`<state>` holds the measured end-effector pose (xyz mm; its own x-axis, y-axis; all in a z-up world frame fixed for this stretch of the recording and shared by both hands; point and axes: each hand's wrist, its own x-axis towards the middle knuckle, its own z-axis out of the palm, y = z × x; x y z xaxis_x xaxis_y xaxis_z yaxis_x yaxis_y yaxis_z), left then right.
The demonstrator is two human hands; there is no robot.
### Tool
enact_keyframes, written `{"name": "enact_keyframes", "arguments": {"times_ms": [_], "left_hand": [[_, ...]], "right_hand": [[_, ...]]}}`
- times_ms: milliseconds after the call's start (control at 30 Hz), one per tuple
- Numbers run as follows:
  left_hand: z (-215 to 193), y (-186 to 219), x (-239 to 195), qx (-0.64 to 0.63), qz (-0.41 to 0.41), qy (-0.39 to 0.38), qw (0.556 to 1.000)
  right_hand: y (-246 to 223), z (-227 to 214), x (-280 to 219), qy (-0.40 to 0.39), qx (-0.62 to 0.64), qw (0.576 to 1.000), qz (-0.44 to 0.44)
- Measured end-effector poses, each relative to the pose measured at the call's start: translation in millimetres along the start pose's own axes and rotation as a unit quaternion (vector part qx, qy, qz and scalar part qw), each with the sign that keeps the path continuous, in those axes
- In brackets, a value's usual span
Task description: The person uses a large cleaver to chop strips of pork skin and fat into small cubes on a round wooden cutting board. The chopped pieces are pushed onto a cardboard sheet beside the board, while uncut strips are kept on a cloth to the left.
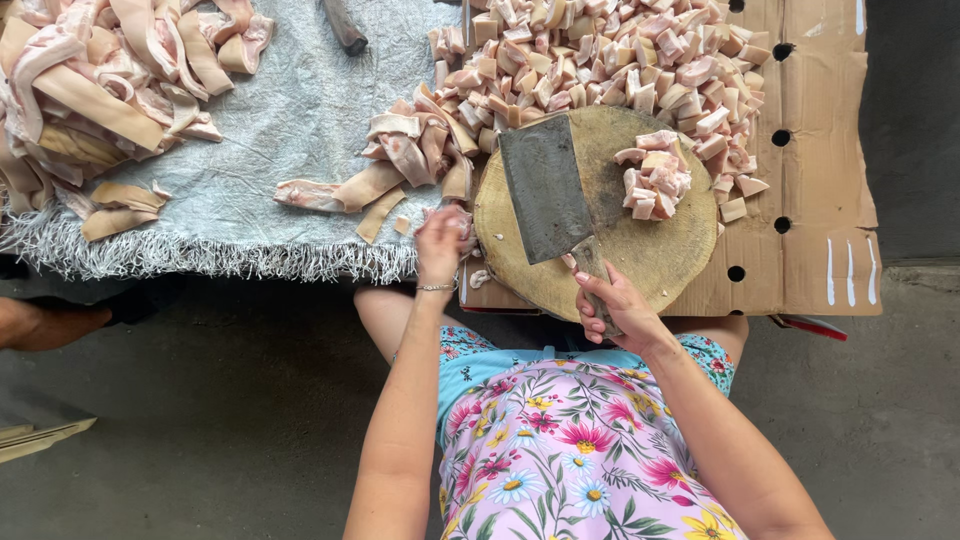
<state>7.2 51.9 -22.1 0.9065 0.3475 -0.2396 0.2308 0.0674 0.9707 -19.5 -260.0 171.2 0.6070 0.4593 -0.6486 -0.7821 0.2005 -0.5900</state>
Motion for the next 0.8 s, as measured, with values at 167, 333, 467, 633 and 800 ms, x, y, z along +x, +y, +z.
{"name": "enact_keyframes", "arguments": {"times_ms": [167, 333, 467, 633, 800], "left_hand": [[69.7, 62.0, -23.1, -0.263, -0.211, -0.166, 0.927], [76.5, 77.0, -34.0, -0.191, -0.235, -0.212, 0.929], [65.0, 80.0, -25.8, 0.172, -0.056, -0.101, 0.978], [56.1, 67.1, -4.9, 0.497, 0.131, -0.020, 0.858], [114.0, 63.8, 23.9, 0.402, 0.181, -0.189, 0.877]], "right_hand": [[-1.7, -1.9, -4.9, -0.010, 0.014, 1.000, -0.014], [-4.7, -24.3, -3.8, 0.036, 0.009, 0.998, -0.055], [-2.1, -48.7, 1.0, 0.202, -0.239, 0.944, -0.106], [16.9, -79.9, -4.8, 0.303, -0.512, 0.790, -0.147], [31.9, -79.3, -1.1, 0.308, -0.538, 0.770, -0.149]]}}
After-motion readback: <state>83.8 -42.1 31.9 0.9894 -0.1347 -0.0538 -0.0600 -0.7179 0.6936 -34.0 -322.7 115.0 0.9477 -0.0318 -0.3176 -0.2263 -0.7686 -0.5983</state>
